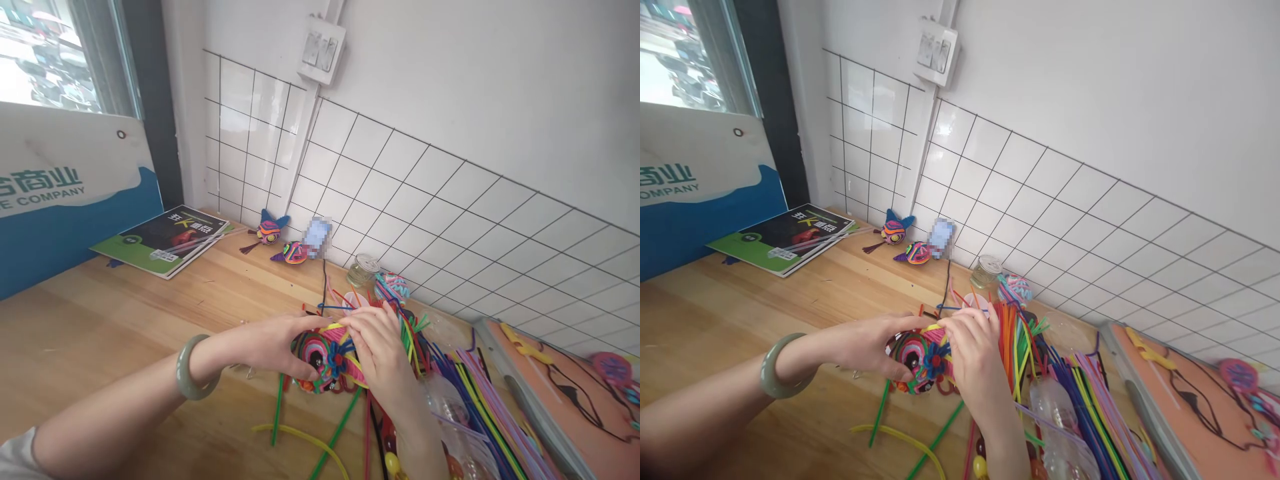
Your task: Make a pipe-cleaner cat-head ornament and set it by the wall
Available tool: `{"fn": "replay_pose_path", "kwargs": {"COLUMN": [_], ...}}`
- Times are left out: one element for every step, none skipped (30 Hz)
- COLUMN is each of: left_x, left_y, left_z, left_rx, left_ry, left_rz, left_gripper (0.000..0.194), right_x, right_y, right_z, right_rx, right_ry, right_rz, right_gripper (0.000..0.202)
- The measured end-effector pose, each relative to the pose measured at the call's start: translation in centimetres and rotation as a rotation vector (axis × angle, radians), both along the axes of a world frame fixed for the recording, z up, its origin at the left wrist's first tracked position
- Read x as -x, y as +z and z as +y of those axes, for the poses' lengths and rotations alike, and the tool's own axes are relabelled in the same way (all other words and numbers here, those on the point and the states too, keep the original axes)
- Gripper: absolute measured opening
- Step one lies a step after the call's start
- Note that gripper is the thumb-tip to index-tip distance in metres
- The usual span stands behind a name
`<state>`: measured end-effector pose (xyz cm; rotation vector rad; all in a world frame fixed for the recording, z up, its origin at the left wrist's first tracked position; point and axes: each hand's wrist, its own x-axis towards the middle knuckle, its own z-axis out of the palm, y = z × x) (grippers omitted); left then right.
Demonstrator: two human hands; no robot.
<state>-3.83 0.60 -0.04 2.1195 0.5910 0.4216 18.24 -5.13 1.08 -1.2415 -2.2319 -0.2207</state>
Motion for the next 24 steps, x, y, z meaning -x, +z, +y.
{"fn": "replay_pose_path", "kwargs": {"left_x": [0.08,0.14,0.20,0.24,0.28,0.30,0.32,0.33,0.33,0.32,0.32,0.31,0.30,0.28,0.27,0.26,0.24,0.23,0.23,0.22,0.22,0.22,0.22,0.21], "left_y": [0.10,0.19,0.25,0.29,0.29,0.26,0.19,0.10,-0.01,-0.13,-0.24,-0.33,-0.40,-0.43,-0.44,-0.43,-0.40,-0.37,-0.33,-0.30,-0.26,-0.23,-0.19,-0.16], "left_z": [0.06,0.12,0.18,0.25,0.33,0.42,0.51,0.61,0.71,0.80,0.88,0.94,0.97,0.98,0.97,0.93,0.89,0.83,0.78,0.73,0.68,0.64,0.61,0.59], "left_rx": [0.018,0.034,0.049,0.063,0.075,0.085,0.092,0.095,0.093,0.088,0.081,0.072,0.065,0.059,0.053,0.049,0.042,0.036,0.029,0.023,0.018,0.014,0.011,0.012], "left_ry": [-0.012,-0.019,-0.024,-0.027,-0.028,-0.028,-0.025,-0.018,-0.009,0.001,0.008,0.012,0.011,0.007,0.002,0.001,0.004,0.010,0.013,0.015,0.015,0.013,0.009,0.006], "left_rz": [0.008,0.015,0.020,0.024,0.027,0.029,0.032,0.035,0.038,0.041,0.045,0.048,0.051,0.052,0.052,0.052,0.053,0.057,0.063,0.069,0.069,0.064,0.057,0.049], "left_gripper": [0.073,0.074,0.074,0.074,0.074,0.073,0.073,0.072,0.073,0.074,0.075,0.077,0.078,0.078,0.078,0.078,0.077,0.076,0.075,0.074,0.074,0.074,0.074,0.074], "right_x": [0.02,0.05,0.09,0.12,0.15,0.17,0.19,0.19,0.19,0.17,0.15,0.14,0.13,0.13,0.14,0.17,0.20,0.23,0.27,0.30,0.34,0.37,0.41,0.44], "right_y": [-0.03,-0.06,-0.08,-0.09,-0.11,-0.12,-0.14,-0.16,-0.18,-0.20,-0.23,-0.26,-0.30,-0.33,-0.37,-0.41,-0.45,-0.49,-0.52,-0.54,-0.55,-0.55,-0.54,-0.53], "right_z": [0.08,0.16,0.24,0.30,0.34,0.37,0.37,0.36,0.34,0.32,0.30,0.28,0.27,0.27,0.27,0.28,0.29,0.30,0.31,0.30,0.29,0.28,0.26,0.24], "right_rx": [0.008,0.011,0.008,0.003,0.002,0.003,0.008,0.020,0.035,0.051,0.064,0.075,0.083,0.086,0.084,0.080,0.073,0.066,0.061,0.058,0.056,0.053,0.051,0.048], "right_ry": [0.009,0.020,0.029,0.038,0.043,0.045,0.044,0.041,0.036,0.031,0.028,0.026,0.026,0.028,0.029,0.029,0.026,0.023,0.020,0.019,0.020,0.021,0.022,0.022], "right_rz": [-0.002,-0.004,-0.005,-0.008,-0.009,-0.009,-0.006,-0.003,0.001,0.006,0.009,0.012,0.015,0.019,0.024,0.031,0.041,0.050,0.057,0.062,0.064,0.065,0.066,0.067], "right_gripper": [0.019,0.020,0.021,0.022,0.022,0.022,0.022,0.022,0.022,0.023,0.024,0.025,0.025,0.026,0.026,0.026,0.026,0.025,0.024,0.023,0.023,0.023,0.024,0.024]}}
